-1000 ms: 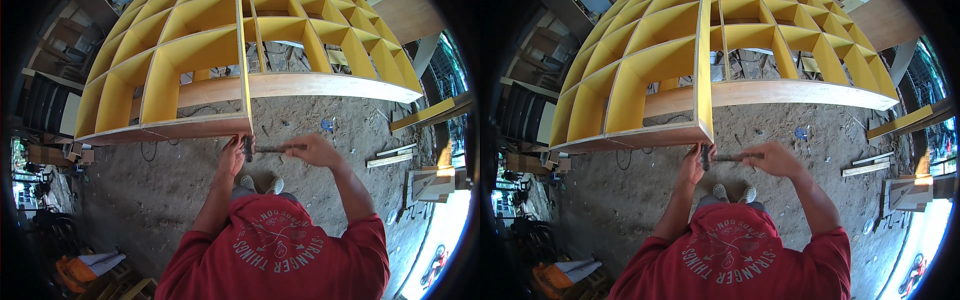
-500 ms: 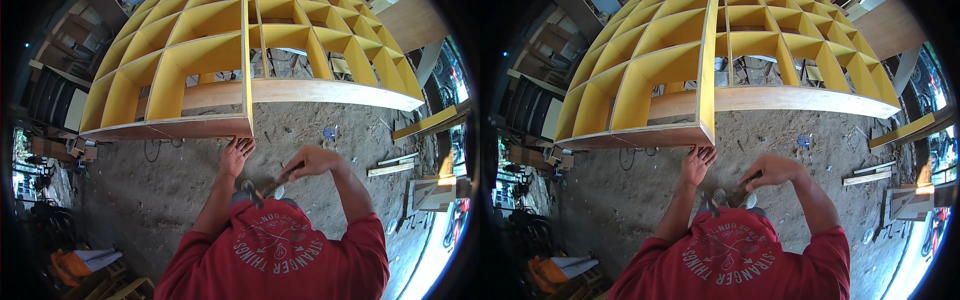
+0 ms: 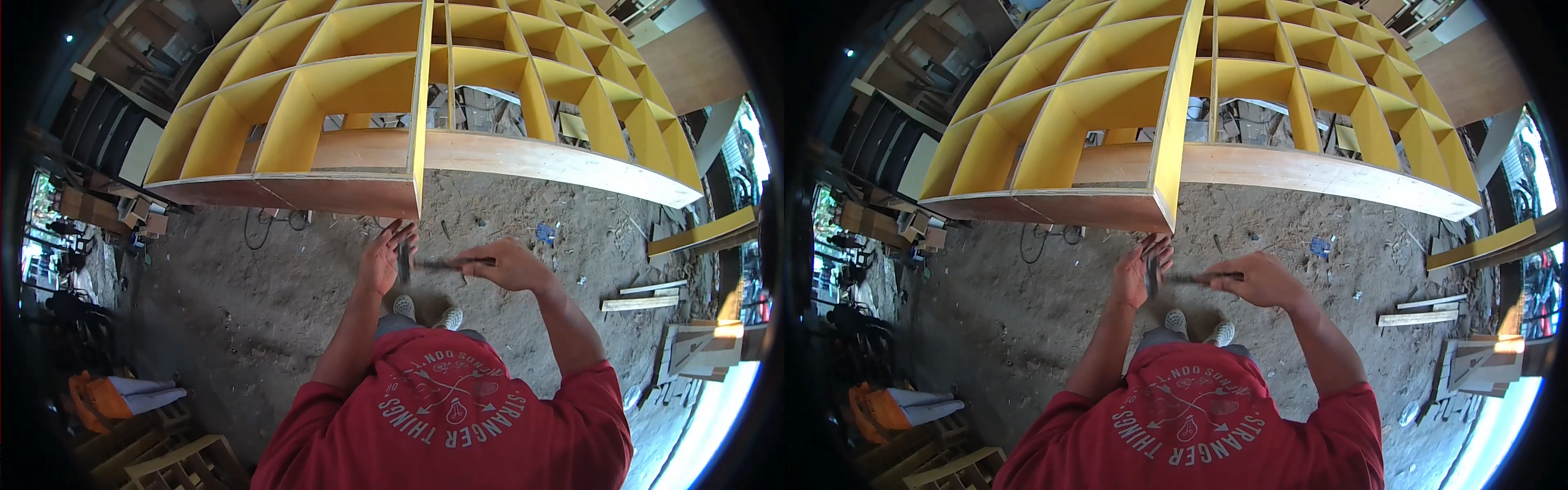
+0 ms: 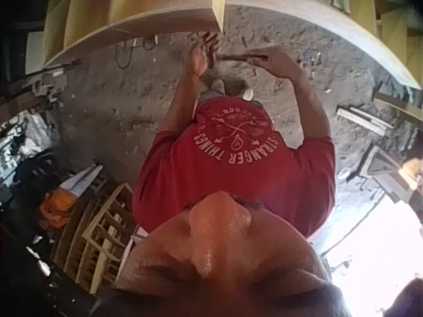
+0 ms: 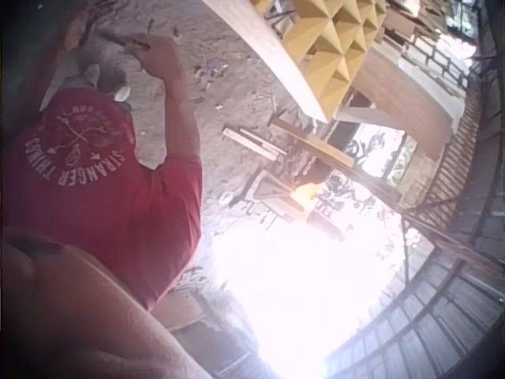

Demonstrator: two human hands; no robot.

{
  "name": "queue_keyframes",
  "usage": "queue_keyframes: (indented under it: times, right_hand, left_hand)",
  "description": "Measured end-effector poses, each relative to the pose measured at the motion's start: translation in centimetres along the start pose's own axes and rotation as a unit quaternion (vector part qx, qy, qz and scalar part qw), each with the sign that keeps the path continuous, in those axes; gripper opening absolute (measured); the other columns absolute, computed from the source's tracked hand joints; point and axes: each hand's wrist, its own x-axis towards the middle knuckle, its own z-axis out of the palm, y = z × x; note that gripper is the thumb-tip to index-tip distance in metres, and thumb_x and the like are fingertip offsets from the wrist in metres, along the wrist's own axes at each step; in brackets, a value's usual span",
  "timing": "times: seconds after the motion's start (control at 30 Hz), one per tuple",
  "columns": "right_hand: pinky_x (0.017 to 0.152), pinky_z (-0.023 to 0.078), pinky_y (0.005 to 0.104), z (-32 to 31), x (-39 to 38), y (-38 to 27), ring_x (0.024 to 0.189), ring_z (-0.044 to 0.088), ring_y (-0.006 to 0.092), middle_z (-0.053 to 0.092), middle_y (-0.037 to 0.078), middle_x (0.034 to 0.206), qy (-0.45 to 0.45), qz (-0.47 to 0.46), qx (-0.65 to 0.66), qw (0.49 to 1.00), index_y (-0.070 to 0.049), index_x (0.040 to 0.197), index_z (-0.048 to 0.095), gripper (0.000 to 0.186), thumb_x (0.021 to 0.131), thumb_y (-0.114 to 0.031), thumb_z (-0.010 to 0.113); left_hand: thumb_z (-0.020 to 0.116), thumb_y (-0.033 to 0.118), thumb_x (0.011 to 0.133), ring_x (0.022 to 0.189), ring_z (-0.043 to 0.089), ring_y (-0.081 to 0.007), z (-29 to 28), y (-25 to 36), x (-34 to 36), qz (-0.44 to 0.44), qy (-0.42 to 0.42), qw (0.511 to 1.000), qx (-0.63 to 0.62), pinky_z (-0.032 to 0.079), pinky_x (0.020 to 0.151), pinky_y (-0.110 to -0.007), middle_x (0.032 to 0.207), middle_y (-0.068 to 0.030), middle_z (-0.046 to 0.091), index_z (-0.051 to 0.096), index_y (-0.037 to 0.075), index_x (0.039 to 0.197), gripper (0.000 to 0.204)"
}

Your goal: The person hammers nails into the wooden frame of a large yellow shelving unit using a hammer. The person hammers at various points along the edges of the plywood backing and sides to secure the structure.

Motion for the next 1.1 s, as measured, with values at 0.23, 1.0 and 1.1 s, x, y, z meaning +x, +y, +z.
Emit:
queue_keyframes:
  times: [0.23, 1.0, 1.1]
  right_hand:
    - [0.087, 0.056, 0.039, 0.5, 1.0, -0.2, 0.099, 0.076, 0.0285, 0.077, 0.016, 0.109, 0.09, 0.011, 0.063, 0.994, -0.012, 0.123, 0.076, 0.037, 0.097, -0.039, 0.072]
    - [0.064, 0.045, 0.028, 25.1, 21.2, -18.9, 0.067, 0.052, 0.0079, 0.061, -0.001, 0.071, 0.053, -0.013, 0.142, 0.988, -0.005, 0.093, 0.07, 0.021, 0.085, -0.017, 0.085]
    - [0.063, 0.044, 0.0279, 28.6, 26.5, -21.7, 0.066, 0.052, 0.0077, 0.062, -0.002, 0.071, 0.058, -0.028, 0.168, 0.984, -0.006, 0.091, 0.07, 0.017, 0.086, -0.013, 0.083]
  left_hand:
    - [0.06, 0.04, 0.103, 0.136, 0.054, -0.0313, -3.0, -1.1, -3.6, 0.013, 0.058, 0.998, 0.003, 0.039, 0.117, -0.048, 0.149, -0.0167, 0.056, 0.043, 0.005, 0.154, 0.064]
    - [0.062, 0.038, 0.101, 0.11, 0.067, -0.0185, -25.9, 15.4, -15.2, 0.001, 0.168, 0.984, 0.056, 0.051, 0.098, -0.036, 0.128, -0.0076, 0.07, 0.057, 0.007, 0.141, 0.05]
    - [0.061, 0.036, 0.103, 0.109, 0.068, -0.0175, -31.1, 20.6, -17.9, 0.011, 0.226, 0.973, 0.037, 0.052, 0.096, -0.035, 0.127, -0.0071, 0.07, 0.057, 0.007, 0.141, 0.048]
